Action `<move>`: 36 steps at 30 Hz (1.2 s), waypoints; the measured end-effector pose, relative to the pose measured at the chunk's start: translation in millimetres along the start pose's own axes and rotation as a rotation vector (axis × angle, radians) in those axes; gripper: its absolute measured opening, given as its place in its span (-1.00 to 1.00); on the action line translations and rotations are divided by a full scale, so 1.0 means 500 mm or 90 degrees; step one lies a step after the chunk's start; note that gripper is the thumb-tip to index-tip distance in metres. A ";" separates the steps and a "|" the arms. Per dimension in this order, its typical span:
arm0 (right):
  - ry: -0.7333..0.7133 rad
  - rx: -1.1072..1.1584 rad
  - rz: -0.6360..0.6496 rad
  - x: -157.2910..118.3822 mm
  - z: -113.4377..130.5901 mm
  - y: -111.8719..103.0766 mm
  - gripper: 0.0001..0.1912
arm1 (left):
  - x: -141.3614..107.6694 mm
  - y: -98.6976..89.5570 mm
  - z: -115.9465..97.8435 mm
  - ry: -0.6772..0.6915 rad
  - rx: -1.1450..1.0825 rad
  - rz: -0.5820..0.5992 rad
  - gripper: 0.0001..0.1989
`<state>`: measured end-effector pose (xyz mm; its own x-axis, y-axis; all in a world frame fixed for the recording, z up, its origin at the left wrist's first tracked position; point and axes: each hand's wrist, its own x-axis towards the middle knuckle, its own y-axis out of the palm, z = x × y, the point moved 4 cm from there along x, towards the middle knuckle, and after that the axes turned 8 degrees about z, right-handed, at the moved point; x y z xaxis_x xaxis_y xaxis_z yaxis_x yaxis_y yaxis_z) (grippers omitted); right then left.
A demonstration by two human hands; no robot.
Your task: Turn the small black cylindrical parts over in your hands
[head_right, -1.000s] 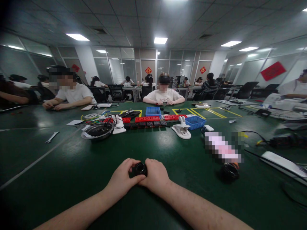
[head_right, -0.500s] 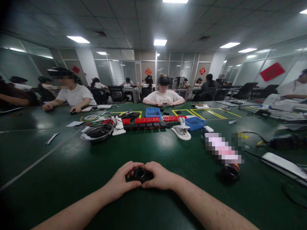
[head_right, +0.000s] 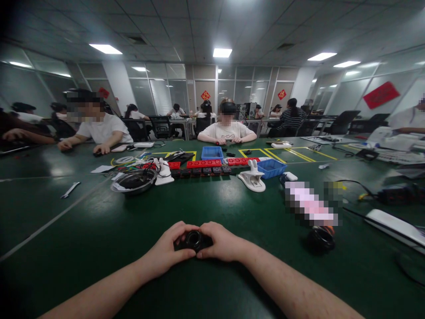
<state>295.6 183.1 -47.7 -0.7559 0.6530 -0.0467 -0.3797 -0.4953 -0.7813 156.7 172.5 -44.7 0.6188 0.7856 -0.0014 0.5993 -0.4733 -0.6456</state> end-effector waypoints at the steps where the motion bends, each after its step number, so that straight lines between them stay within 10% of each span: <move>1: 0.002 0.000 0.000 0.000 0.000 0.000 -0.66 | 0.000 0.000 0.000 -0.001 0.001 -0.001 -0.61; 19: 0.209 -0.168 -0.173 0.017 0.007 0.020 -0.65 | 0.001 0.006 -0.002 -0.081 0.001 -0.182 -0.67; 36: -0.005 -0.023 -0.012 -0.007 0.010 -0.005 -0.66 | -0.001 -0.011 -0.005 0.004 -0.045 0.002 -0.62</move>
<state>296.5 179.3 -42.5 -0.7529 0.6575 -0.0269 -0.3748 -0.4621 -0.8037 154.4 173.4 -39.1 0.6241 0.7813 0.0017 0.6317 -0.5033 -0.5896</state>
